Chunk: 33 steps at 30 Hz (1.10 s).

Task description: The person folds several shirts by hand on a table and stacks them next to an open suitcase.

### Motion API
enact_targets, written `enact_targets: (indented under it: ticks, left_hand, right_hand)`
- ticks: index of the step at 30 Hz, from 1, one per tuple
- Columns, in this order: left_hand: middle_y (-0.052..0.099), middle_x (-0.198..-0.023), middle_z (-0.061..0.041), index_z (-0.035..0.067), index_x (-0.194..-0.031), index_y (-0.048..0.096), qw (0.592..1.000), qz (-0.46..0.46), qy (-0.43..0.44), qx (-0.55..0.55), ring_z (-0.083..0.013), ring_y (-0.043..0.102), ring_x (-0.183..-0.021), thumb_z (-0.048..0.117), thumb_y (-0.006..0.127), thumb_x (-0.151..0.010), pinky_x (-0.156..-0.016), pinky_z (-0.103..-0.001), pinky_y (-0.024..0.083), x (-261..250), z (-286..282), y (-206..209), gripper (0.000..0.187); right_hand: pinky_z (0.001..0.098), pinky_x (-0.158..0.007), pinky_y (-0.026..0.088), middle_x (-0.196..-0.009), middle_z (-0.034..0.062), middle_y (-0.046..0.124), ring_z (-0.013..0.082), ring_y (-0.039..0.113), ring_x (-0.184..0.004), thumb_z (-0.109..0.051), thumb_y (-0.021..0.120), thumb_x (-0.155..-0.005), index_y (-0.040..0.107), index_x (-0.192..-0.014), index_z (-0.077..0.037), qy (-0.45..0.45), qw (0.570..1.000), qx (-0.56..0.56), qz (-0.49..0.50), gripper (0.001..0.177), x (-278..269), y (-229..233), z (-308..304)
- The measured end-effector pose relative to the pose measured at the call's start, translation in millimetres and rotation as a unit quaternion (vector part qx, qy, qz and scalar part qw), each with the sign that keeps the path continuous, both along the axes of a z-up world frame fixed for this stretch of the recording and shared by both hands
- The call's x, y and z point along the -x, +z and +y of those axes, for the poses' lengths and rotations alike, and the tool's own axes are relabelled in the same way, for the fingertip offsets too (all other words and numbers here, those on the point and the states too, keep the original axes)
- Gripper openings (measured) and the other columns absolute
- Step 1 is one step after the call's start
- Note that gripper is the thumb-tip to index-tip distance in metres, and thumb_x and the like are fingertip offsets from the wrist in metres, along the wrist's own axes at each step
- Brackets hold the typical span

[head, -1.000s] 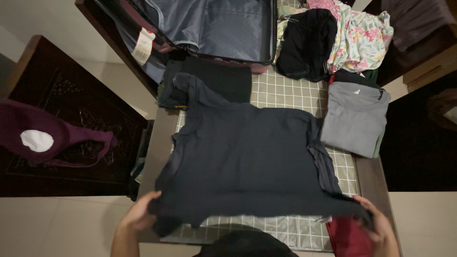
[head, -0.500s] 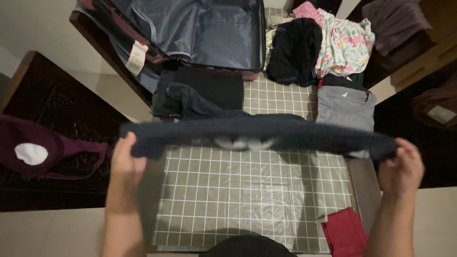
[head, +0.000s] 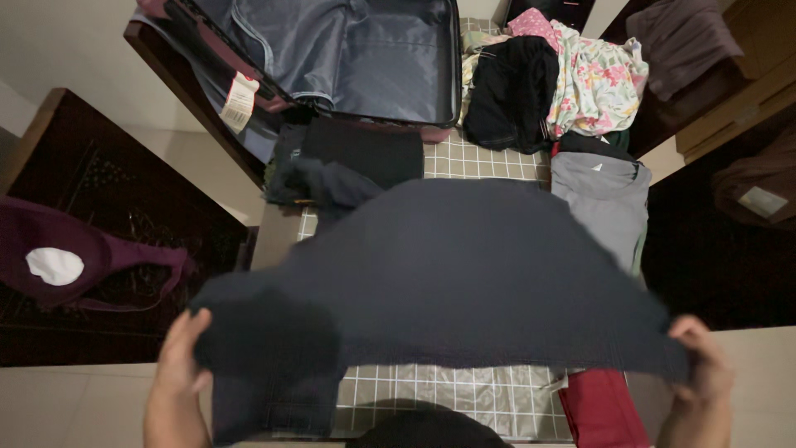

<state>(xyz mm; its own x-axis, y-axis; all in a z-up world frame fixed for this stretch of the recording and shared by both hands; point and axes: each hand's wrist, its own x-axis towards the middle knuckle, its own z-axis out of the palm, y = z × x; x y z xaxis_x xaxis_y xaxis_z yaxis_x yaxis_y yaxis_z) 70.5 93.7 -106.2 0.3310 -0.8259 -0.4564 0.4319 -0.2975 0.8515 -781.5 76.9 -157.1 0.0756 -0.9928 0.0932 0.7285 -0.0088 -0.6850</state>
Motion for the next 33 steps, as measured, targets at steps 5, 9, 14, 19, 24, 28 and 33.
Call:
enact_targets:
  ticks: [5, 9, 14, 19, 24, 28, 33]
  left_hand:
    - [0.066, -0.133, -0.025, -0.008, -0.141, 0.054, 0.987, 0.064, -0.113, -0.093, -0.0334, 0.067, -0.113, 0.04, 0.067, -0.091, -0.097, -0.049, 0.052, -8.7, 26.6, -80.5, 0.071]
    - [0.068, -0.136, -0.018, 0.005, -0.15, 0.05, 0.903, -0.087, -0.203, -0.367, -0.0311, 0.066, -0.119, 0.058, 0.059, -0.09, -0.097, -0.049, 0.049, 1.7, 45.1, -127.1, 0.081]
    - [0.075, -0.122, -0.02, 0.0, -0.136, 0.061, 0.878, -0.001, -0.255, -0.406, -0.0338, 0.073, -0.107, 0.054, 0.065, -0.088, -0.091, -0.047, 0.058, -10.5, 80.2, -152.1, 0.072]
    - [0.079, -0.108, -0.021, -0.003, -0.12, 0.072, 0.884, 0.057, -0.314, -0.34, -0.0308, 0.075, -0.092, 0.039, 0.072, -0.084, -0.084, -0.048, 0.061, -39.0, 103.7, -162.6, 0.056]
    - [0.077, -0.109, -0.018, -0.003, -0.112, 0.071, 0.931, 0.2, -0.204, -0.225, -0.0307, 0.073, -0.096, 0.028, 0.064, -0.087, -0.087, -0.047, 0.056, -27.9, 71.0, -149.9, 0.041]
    - [0.076, -0.111, -0.016, 0.001, -0.115, 0.071, 0.972, 0.145, -0.142, -0.118, -0.0296, 0.069, -0.1, 0.032, 0.062, -0.089, -0.09, -0.045, 0.053, 9.6, -2.8, -99.6, 0.042]
    - [0.073, -0.115, -0.016, 0.006, -0.123, 0.068, 0.996, 0.067, -0.057, 0.011, -0.0318, 0.066, -0.104, 0.036, 0.064, -0.092, -0.091, -0.044, 0.05, 40.6, -97.6, -99.7, 0.043]
  right_hand:
    - [0.0401, -0.071, 0.053, -0.096, 0.0194, 0.068, 0.0297, 0.066, -0.083, -0.017, 0.051, -0.096, 0.065, -0.099, -0.002, -0.007, 0.932, -0.267, 0.244, 0.021, -31.3, -36.9, 30.9]
    - [0.0482, -0.093, 0.053, -0.117, 0.0193, 0.068, 0.0353, 0.065, -0.108, -0.015, 0.048, -0.09, 0.065, -0.099, -0.004, 0.036, 0.821, -0.448, 0.351, 0.023, -56.9, -57.1, 42.1]
    - [0.0513, -0.09, 0.055, -0.109, 0.019, 0.07, 0.0363, 0.068, -0.1, -0.014, 0.047, -0.089, 0.067, -0.098, -0.002, 0.096, 0.832, -0.479, 0.264, 0.024, -56.5, -55.9, 59.1]
    - [0.0524, -0.068, 0.052, -0.099, 0.0247, 0.074, 0.0358, 0.07, -0.082, -0.017, 0.05, -0.093, 0.071, -0.098, 0.003, 0.156, 0.824, -0.435, 0.327, 0.03, -39.6, -38.9, 70.1]
    - [0.0474, -0.078, 0.056, -0.1, 0.0229, 0.07, 0.0331, 0.069, -0.086, -0.021, 0.064, -0.09, 0.069, -0.118, 0.002, 0.13, 0.924, -0.284, 0.221, 0.037, -36.2, -37.9, 57.7]
    - [0.0436, -0.081, 0.053, -0.113, 0.022, 0.068, 0.0312, 0.067, -0.096, -0.045, 0.072, -0.092, 0.063, -0.127, 0.002, 0.088, 0.961, -0.163, 0.205, 0.06, -39.0, -46.0, 3.6]
    - [0.0396, -0.09, 0.047, -0.132, 0.0115, 0.063, 0.0226, 0.061, -0.111, -0.038, 0.079, -0.081, 0.057, -0.148, -0.009, -0.08, 0.917, -0.21, 0.329, 0.076, -65.8, -71.6, -91.3]
